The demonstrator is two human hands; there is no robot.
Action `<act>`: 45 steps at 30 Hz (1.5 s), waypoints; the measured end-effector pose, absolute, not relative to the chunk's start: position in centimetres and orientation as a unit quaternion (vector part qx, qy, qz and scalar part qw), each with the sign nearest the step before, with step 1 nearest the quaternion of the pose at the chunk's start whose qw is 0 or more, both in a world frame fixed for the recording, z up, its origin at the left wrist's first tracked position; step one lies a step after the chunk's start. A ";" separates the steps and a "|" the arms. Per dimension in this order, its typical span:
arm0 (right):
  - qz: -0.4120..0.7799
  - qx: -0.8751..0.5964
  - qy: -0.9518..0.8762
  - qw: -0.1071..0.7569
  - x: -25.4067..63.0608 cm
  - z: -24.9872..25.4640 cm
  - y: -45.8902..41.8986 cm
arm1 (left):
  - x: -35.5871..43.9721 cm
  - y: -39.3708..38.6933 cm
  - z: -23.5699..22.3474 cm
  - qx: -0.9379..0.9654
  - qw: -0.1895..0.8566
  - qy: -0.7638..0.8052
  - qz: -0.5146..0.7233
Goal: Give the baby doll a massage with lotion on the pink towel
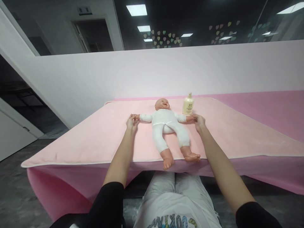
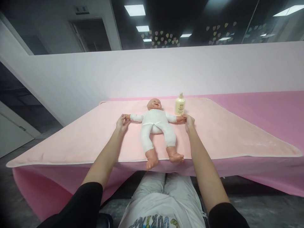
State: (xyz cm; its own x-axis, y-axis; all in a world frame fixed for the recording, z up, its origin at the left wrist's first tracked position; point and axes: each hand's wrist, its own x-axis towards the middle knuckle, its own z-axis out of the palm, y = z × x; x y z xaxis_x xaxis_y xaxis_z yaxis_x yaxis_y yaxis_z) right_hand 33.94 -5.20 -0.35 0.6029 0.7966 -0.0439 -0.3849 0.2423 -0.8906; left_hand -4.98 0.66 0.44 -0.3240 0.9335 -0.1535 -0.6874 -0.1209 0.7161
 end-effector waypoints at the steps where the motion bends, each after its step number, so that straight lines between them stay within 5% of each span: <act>1: 0.392 -0.482 -0.215 0.754 33.8 -0.3 -5.2 | -4.9 0.6 0.4 0.174 0.555 0.372 0.724; 29: 0.455 -0.435 -0.147 0.763 33.1 -0.3 -4.8 | -4.6 0.7 0.3 0.133 0.526 0.358 0.760; 45: 0.384 -0.442 -0.153 0.796 33.4 -1.0 -4.4 | -4.2 0.6 0.2 0.140 0.496 0.367 0.775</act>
State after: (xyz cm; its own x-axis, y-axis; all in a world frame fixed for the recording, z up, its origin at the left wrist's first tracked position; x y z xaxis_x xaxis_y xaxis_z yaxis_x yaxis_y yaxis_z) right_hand 33.40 -4.45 -1.00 0.6587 0.7462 -0.0962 -0.4763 0.3147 -0.8210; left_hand -4.20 0.63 0.19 -0.4696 0.8706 -0.1469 -0.6651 -0.2394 0.7074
